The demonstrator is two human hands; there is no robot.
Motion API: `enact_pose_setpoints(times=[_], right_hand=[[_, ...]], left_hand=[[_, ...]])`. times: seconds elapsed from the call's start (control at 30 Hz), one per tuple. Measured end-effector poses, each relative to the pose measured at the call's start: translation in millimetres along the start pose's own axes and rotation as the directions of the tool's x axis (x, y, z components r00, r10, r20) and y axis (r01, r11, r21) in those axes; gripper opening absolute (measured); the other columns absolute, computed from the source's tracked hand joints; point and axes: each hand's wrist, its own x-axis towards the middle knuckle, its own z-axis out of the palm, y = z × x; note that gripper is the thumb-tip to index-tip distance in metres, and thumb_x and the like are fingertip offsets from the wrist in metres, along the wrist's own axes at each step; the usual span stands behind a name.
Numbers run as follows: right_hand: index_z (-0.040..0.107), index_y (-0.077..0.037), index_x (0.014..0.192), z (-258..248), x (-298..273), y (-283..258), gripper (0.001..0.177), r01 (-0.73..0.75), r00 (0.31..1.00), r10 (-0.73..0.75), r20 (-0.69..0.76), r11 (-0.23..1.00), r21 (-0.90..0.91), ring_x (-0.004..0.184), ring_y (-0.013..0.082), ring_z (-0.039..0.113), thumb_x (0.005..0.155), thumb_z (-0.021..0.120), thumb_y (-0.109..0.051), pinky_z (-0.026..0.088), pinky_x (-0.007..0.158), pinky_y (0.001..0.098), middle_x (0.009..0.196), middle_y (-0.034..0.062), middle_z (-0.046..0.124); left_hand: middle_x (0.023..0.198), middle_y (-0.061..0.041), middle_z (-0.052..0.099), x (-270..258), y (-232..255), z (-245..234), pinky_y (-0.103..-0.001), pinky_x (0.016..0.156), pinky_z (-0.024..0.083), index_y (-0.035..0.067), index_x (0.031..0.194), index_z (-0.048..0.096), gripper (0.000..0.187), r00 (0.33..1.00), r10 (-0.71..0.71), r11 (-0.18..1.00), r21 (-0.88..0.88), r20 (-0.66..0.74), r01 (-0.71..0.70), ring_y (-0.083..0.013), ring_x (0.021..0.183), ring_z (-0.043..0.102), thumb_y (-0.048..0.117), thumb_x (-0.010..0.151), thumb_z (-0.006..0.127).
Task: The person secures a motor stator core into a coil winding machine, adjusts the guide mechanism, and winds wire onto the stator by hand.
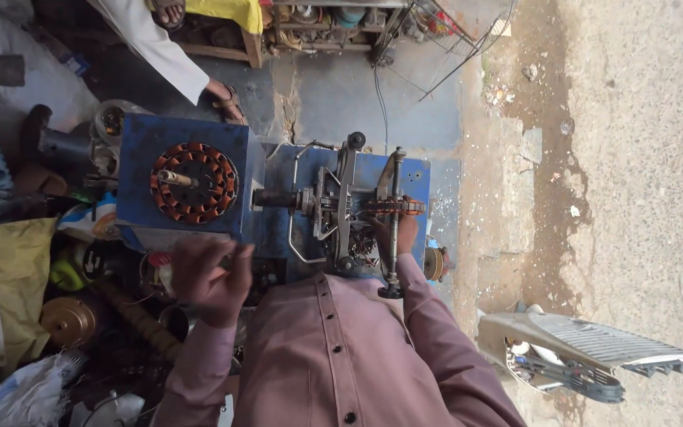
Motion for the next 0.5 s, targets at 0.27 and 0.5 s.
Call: enact_pose_setpoints(times=[0.27, 0.5], right_hand=[[0.058, 0.001, 0.138, -50, -54, -44, 0.052, 0.524, 0.808, -0.282, -0.517, 0.745, 0.412, 0.137, 0.0329, 0.054, 0.086, 0.058, 0.005, 0.039, 0.118, 0.0405, 0.146, 0.0200, 0.057], [0.066, 0.004, 0.130, -93, -26, -50, 0.037, 0.211, 0.972, -0.221, -0.078, 0.677, 0.705, 0.115, 0.0183, 0.064, 0.094, 0.071, -0.004, 0.052, 0.100, 0.0360, 0.142, 0.0131, 0.061]], left_hand=[[0.113, -0.011, 0.065, 10, 26, 96, -0.046, 0.092, 0.045, 0.005, 0.106, 0.072, 0.033, 0.790, -0.074, 0.995, 0.096, 0.609, 0.019, -0.0315, 0.109, 0.060, 0.021, 0.079, 0.082], [0.097, -0.010, 0.068, -31, 22, 172, -0.047, 0.091, 0.046, 0.006, 0.095, 0.070, 0.018, 0.457, -0.091, 0.988, 0.137, 0.885, -0.068, -0.0312, 0.103, 0.062, 0.021, 0.087, 0.074]])
